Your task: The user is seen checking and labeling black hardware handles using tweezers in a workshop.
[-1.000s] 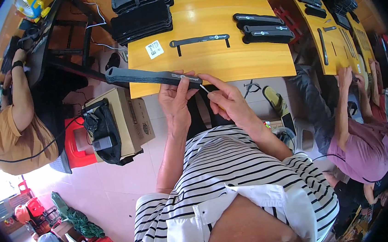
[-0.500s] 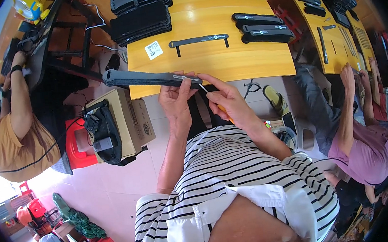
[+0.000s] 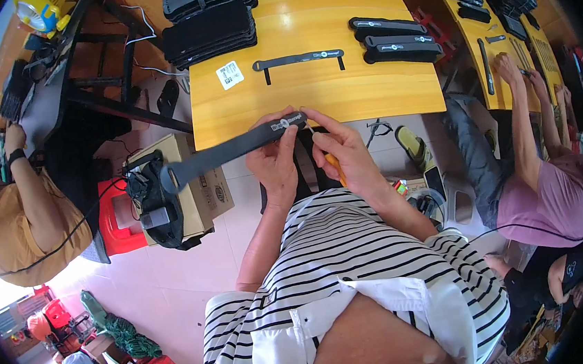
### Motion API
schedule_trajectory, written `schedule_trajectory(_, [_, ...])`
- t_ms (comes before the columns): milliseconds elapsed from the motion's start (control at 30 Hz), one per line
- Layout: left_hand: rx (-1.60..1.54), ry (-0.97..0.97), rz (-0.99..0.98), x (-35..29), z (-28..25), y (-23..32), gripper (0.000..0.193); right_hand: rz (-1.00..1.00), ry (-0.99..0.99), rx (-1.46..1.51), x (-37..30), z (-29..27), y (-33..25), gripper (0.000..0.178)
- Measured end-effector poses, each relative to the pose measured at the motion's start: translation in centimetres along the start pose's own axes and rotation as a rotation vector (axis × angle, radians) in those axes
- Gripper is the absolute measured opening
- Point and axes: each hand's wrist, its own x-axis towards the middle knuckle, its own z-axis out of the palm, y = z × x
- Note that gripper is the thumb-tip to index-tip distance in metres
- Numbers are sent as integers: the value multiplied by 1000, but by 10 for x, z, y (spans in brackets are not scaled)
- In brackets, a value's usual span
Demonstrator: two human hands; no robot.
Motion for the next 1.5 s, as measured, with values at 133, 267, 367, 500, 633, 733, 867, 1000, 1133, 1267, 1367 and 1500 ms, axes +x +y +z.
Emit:
schedule_trajectory(133, [-82,7,103,-4,4,-3,25,-20,-11,8,1,-4,2,43])
schedule_trajectory(267, [205,-93,206,-3,-4,-4,26,113,-143,309,3,-12,-1,40])
schedule_trajectory(367, [177,-138,216,-3,-8,-9,31,108,-125,342,4,-13,5,39])
schedule_trajectory(500, [315,-187,244,-5,-7,-1,28,111,-80,345,5,-12,7,38])
schedule_trajectory(633, [70,-159,-55,3,-6,12,26,134,-81,340,1,-14,2,37])
schedule_trajectory(733, [-30,-202,-186,11,-14,12,23,131,-66,323,2,-17,3,35])
schedule_trajectory(867, [-74,-164,-326,10,-19,10,22,143,-34,233,0,-18,1,32])
schedule_trajectory(1000, [-108,-181,-400,11,-22,9,22,159,-54,145,-1,-26,3,31])
schedule_trajectory(1133, [35,-249,-233,7,-22,8,19,163,-125,184,-1,-31,1,30])
schedule_trajectory(1267, [223,-325,45,2,-15,7,16,229,-47,299,-1,-29,3,30])
schedule_trajectory(1367, [31,-305,-201,6,-19,10,18,202,-24,232,-2,-29,7,29])
schedule_trajectory(1500, [-115,-182,-413,7,-19,12,16,136,-49,-86,-5,-26,-3,23])
